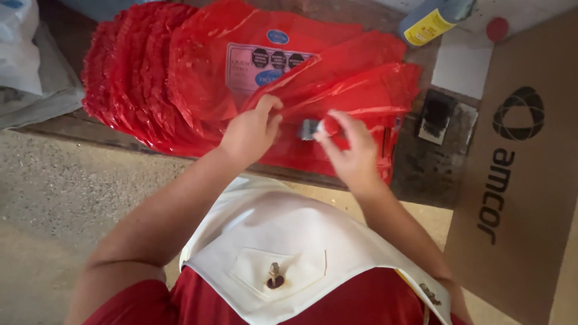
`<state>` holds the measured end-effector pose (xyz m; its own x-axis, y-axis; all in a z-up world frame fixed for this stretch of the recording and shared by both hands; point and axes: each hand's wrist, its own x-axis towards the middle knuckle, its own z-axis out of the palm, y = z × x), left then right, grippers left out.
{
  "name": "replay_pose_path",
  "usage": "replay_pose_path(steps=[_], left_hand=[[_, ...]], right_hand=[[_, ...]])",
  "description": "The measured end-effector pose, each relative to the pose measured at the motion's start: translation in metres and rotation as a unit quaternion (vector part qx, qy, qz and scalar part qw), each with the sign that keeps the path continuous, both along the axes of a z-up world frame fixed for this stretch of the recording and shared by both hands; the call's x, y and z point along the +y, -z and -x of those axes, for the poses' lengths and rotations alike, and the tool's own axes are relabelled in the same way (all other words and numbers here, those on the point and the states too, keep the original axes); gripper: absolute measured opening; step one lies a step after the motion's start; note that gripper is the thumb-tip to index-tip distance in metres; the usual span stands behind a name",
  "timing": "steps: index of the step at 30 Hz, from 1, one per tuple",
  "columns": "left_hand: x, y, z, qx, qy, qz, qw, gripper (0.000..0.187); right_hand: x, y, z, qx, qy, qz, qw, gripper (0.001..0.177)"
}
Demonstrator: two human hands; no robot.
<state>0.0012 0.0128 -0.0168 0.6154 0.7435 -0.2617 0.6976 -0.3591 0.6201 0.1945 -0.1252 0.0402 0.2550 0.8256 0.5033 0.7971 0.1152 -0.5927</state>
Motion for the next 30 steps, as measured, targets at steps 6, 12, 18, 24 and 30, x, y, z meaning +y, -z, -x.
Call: replay_pose_path(steps=[6,12,18,24,30], left_hand=[[-0.003,-0.028,0.011,-0.076,0.191,-0.003,0.979,0.054],[0.008,0.029,0.014,-0.061,0.296,-0.189,0.934,0.032],[0.01,0.04,0.008,-0.082,0.236,-0.151,0.957,0.013],[0.012,0.026,0.006,-0.119,0.176,-0.165,0.963,0.015],[0.01,0.034,0.007,-0.13,0.149,-0.236,0.951,0.014]], right_hand=[[-0.03,-0.036,-0.034,0.205,0.094,-0.026,0.974,0.046],[-0.042,-0.044,-0.033,0.242,0.087,-0.03,0.966,0.044],[-0.052,-0.034,-0.034,0.293,0.092,-0.042,0.951,0.048],[-0.057,-0.009,-0.021,0.109,0.063,0.054,0.991,0.053],[-0.021,0.009,0.009,-0.044,0.001,-0.045,0.998,0.045]])
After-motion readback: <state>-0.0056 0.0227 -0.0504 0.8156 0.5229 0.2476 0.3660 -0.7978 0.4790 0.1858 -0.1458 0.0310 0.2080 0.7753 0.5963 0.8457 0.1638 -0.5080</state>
